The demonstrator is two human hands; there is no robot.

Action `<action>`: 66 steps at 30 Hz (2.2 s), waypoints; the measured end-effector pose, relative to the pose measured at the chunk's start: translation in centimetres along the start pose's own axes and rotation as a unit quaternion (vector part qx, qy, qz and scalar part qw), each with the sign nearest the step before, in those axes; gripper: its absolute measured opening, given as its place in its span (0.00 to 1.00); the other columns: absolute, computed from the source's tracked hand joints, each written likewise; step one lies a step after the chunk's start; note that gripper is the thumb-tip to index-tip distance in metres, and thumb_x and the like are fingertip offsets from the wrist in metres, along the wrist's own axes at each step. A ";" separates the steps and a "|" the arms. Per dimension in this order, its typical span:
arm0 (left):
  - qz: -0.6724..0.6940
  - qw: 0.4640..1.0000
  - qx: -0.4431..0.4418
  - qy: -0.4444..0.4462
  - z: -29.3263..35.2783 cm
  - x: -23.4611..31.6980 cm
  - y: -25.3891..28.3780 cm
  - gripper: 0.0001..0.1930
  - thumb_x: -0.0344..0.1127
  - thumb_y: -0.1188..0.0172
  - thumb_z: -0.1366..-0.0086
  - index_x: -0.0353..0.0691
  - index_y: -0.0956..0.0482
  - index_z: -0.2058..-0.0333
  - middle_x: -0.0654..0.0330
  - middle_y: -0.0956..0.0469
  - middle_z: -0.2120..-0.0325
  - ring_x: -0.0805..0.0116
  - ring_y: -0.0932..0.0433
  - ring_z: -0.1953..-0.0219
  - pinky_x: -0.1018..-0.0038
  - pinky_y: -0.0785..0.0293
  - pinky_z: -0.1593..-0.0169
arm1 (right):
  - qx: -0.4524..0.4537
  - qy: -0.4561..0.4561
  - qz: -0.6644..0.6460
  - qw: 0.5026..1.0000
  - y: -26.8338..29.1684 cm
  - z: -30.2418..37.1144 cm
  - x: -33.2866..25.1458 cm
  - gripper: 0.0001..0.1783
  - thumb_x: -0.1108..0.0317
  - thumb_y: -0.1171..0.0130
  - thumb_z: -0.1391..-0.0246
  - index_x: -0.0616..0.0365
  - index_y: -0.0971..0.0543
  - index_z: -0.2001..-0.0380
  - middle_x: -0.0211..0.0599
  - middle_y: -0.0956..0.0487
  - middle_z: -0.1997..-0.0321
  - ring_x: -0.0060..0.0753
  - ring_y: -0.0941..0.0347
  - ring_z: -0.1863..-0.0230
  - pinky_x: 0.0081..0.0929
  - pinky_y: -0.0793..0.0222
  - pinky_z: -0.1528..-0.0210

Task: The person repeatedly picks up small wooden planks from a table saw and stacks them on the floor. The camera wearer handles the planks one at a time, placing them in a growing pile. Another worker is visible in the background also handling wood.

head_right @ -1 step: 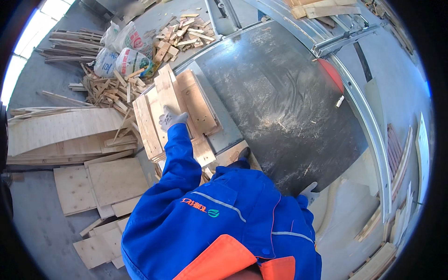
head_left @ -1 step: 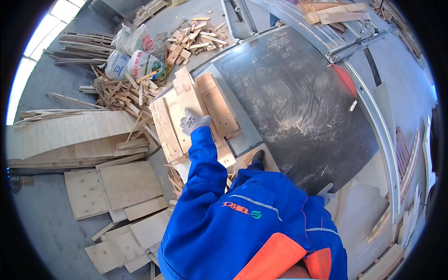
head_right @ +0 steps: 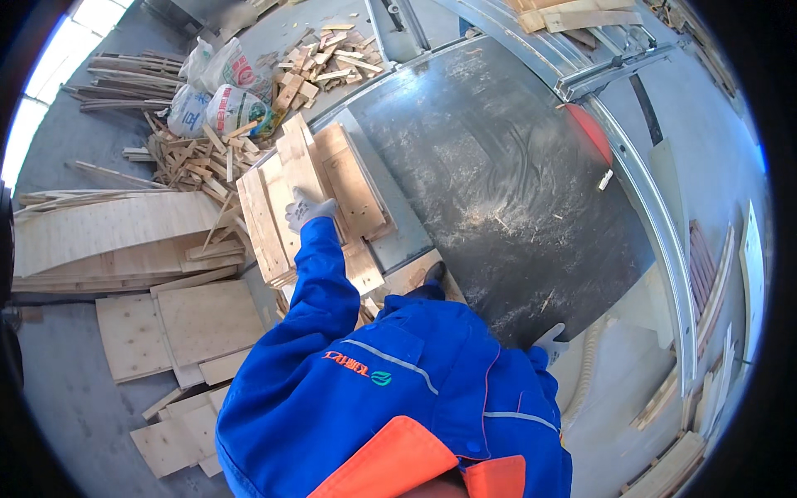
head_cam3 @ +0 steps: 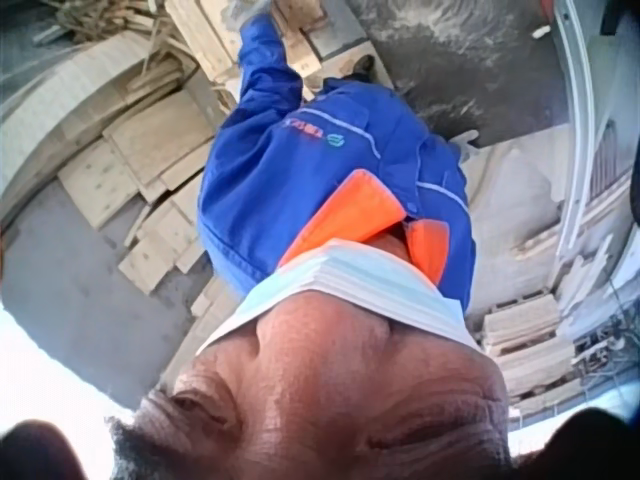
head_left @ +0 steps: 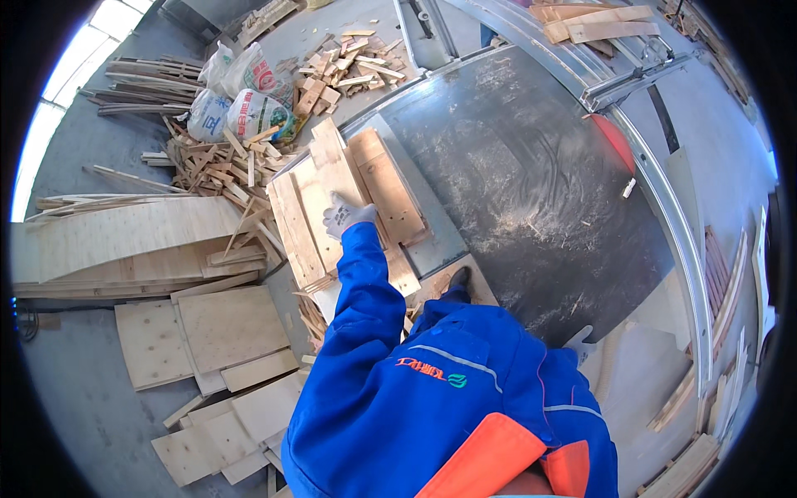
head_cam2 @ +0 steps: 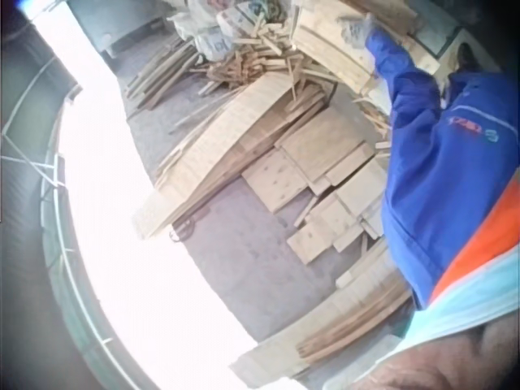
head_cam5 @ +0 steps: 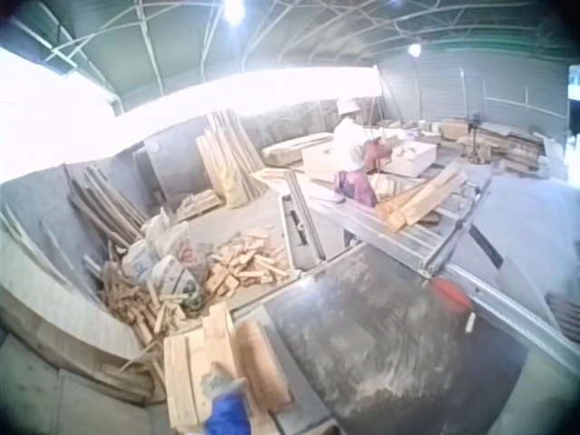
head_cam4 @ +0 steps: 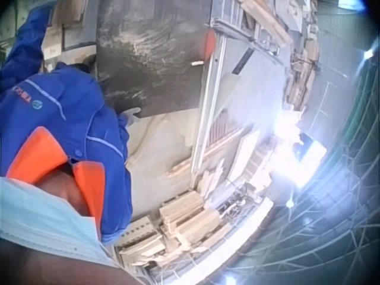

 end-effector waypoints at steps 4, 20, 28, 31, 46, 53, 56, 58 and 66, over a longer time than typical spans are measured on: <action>-0.016 0.997 0.070 0.012 -0.3 0.1 -2.0 0.55 0.63 0.30 0.54 0.46 0.43 0.31 0.42 0.41 0.34 0.43 0.45 0.31 0.52 0.39 0.35 | -0.019 0.002 0.002 1.000 0.3 0.7 -0.7 0.50 0.28 0.59 0.40 0.65 0.38 0.34 0.60 0.31 0.35 0.61 0.32 0.37 0.48 0.34 0.38; 0.066 0.825 0.131 -0.546 13.6 14.2 -7.3 0.57 0.61 0.31 0.53 0.39 0.47 0.30 0.45 0.51 0.29 0.44 0.55 0.26 0.48 0.58 0.28 | 0.046 0.072 -0.035 0.996 1.7 0.9 -1.8 0.47 0.35 0.54 0.39 0.71 0.38 0.36 0.66 0.35 0.33 0.62 0.38 0.33 0.46 0.40 0.32; -0.290 0.750 -0.174 -0.568 23.8 20.1 -21.3 0.69 0.75 0.34 0.57 0.37 0.57 0.28 0.44 0.60 0.27 0.39 0.60 0.26 0.49 0.58 0.27 | -0.048 0.028 -0.087 0.995 -1.1 -1.0 1.0 0.54 0.31 0.51 0.42 0.74 0.42 0.34 0.69 0.39 0.31 0.64 0.44 0.29 0.44 0.47 0.28; -0.330 0.737 -0.180 -0.561 24.4 19.8 -22.3 0.68 0.75 0.35 0.54 0.36 0.58 0.28 0.43 0.60 0.27 0.37 0.60 0.26 0.48 0.56 0.28 | -0.050 0.033 -0.049 0.997 -2.0 -1.8 1.6 0.56 0.30 0.48 0.44 0.75 0.43 0.34 0.71 0.40 0.31 0.66 0.44 0.30 0.45 0.48 0.28; -0.341 0.733 -0.164 -0.565 24.6 19.8 -22.0 0.66 0.74 0.35 0.52 0.33 0.58 0.28 0.41 0.58 0.28 0.36 0.57 0.27 0.48 0.54 0.28 | -0.105 0.009 -0.052 0.993 -1.9 -1.8 0.9 0.60 0.28 0.48 0.46 0.74 0.47 0.32 0.70 0.43 0.29 0.66 0.47 0.28 0.45 0.49 0.27; -0.323 0.737 -0.177 -0.566 24.4 19.6 -21.8 0.66 0.73 0.34 0.52 0.33 0.57 0.29 0.42 0.58 0.28 0.37 0.58 0.27 0.49 0.56 0.28 | -0.140 0.007 -0.059 0.988 -2.6 -2.2 1.3 0.61 0.26 0.50 0.46 0.74 0.49 0.31 0.70 0.45 0.28 0.65 0.49 0.27 0.44 0.51 0.26; -0.311 0.741 -0.170 -0.570 24.3 19.6 -21.8 0.66 0.73 0.34 0.52 0.33 0.56 0.29 0.42 0.57 0.28 0.37 0.58 0.27 0.49 0.56 0.28 | -0.134 0.005 -0.017 0.991 -3.7 -3.3 2.1 0.62 0.26 0.51 0.46 0.73 0.49 0.31 0.69 0.46 0.28 0.65 0.49 0.27 0.44 0.52 0.26; -0.305 0.740 -0.173 -0.575 24.6 19.5 -21.3 0.65 0.72 0.34 0.52 0.33 0.56 0.29 0.42 0.57 0.28 0.37 0.57 0.27 0.49 0.56 0.28 | -0.129 0.001 -0.005 0.992 -3.9 -3.5 2.6 0.62 0.25 0.51 0.46 0.73 0.50 0.30 0.69 0.46 0.28 0.65 0.50 0.27 0.44 0.53 0.26; -0.291 0.743 -0.178 -0.576 24.4 19.4 -20.6 0.65 0.71 0.34 0.52 0.33 0.55 0.29 0.41 0.57 0.28 0.36 0.57 0.27 0.47 0.54 0.29 | -0.103 0.019 -0.018 0.994 -1.2 -1.9 0.3 0.62 0.27 0.47 0.47 0.73 0.49 0.31 0.68 0.46 0.28 0.65 0.50 0.27 0.45 0.53 0.26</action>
Point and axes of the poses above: each hand's wrist, its own z-axis away from the middle knuckle, its own y-axis out of the back of the hand, x = y × z, the point moved 10 cm from there along -z, towards the middle knuckle
